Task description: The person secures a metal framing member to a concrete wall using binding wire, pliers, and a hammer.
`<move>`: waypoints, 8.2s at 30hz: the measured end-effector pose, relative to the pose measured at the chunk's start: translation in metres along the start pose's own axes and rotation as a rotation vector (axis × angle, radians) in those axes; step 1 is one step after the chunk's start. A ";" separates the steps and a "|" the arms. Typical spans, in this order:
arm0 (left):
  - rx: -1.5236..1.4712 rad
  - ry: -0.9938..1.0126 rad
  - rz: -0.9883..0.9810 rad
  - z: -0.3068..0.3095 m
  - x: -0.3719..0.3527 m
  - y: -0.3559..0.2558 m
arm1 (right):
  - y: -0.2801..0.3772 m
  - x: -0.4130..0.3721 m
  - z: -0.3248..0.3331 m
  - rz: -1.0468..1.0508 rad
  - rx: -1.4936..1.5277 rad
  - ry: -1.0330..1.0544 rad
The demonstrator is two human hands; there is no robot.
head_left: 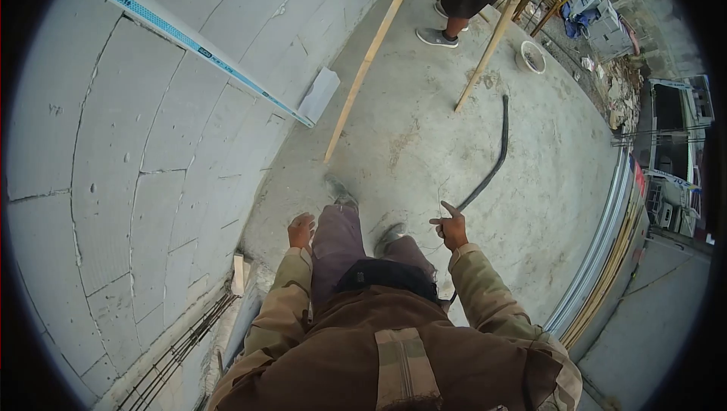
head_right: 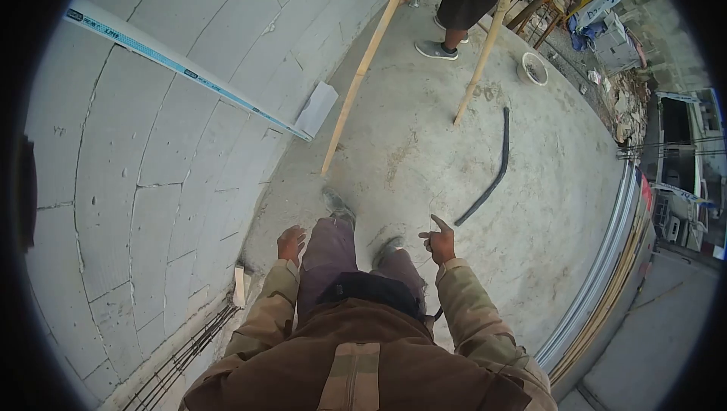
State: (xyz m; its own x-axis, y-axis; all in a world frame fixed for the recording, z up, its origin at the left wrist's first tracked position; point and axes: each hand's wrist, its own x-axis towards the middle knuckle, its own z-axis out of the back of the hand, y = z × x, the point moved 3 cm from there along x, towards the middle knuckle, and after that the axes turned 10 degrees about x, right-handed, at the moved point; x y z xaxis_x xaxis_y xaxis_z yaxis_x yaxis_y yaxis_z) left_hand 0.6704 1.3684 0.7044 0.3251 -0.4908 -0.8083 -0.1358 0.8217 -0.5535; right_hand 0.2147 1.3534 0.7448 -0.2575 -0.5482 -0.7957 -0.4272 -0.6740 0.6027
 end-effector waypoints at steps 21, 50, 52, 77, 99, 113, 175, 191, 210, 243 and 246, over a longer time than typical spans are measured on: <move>1.443 0.409 -0.337 -0.095 0.610 0.016 | -0.038 0.711 -0.490 0.532 -0.366 0.538; 0.656 -0.099 -0.727 -0.091 0.608 -0.081 | -0.031 0.658 -0.606 1.766 -2.110 0.917; 0.665 -0.096 -0.723 -0.090 0.604 -0.080 | -0.031 0.651 -0.609 1.790 -2.109 0.911; 0.811 -0.277 -0.572 -0.134 0.692 0.015 | 0.012 0.509 -0.431 0.970 -1.919 0.392; 0.719 -0.362 -0.731 -0.139 0.725 0.048 | -0.275 0.694 -0.514 1.077 -1.220 0.647; 0.725 -0.379 -0.863 -0.127 0.720 0.036 | -0.223 0.641 -0.517 1.120 -1.595 0.594; 0.605 -0.839 -0.374 -0.148 0.640 0.052 | -0.326 0.631 -0.517 0.805 -1.124 0.790; -0.433 -0.533 -0.173 -0.170 0.667 0.095 | -0.327 0.627 -0.516 0.879 -0.975 0.638; -0.819 0.300 -0.057 -0.196 0.687 0.118 | -0.304 0.603 -0.514 0.379 -1.121 0.595; -0.332 0.084 0.014 -0.128 0.681 0.070 | -0.326 0.654 -0.504 0.440 -0.755 0.535; -0.282 0.015 0.035 -0.127 0.667 0.063 | -0.324 0.646 -0.506 0.507 -0.767 0.499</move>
State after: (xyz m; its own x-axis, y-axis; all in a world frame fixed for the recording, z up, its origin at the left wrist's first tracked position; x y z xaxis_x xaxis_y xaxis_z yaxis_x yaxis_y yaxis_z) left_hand 0.7600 1.0562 0.1045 0.3016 -0.4695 -0.8298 -0.4029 0.7260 -0.5573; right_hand 0.6253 0.9675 0.0661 0.2088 -0.8791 -0.4284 0.3407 -0.3452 0.8745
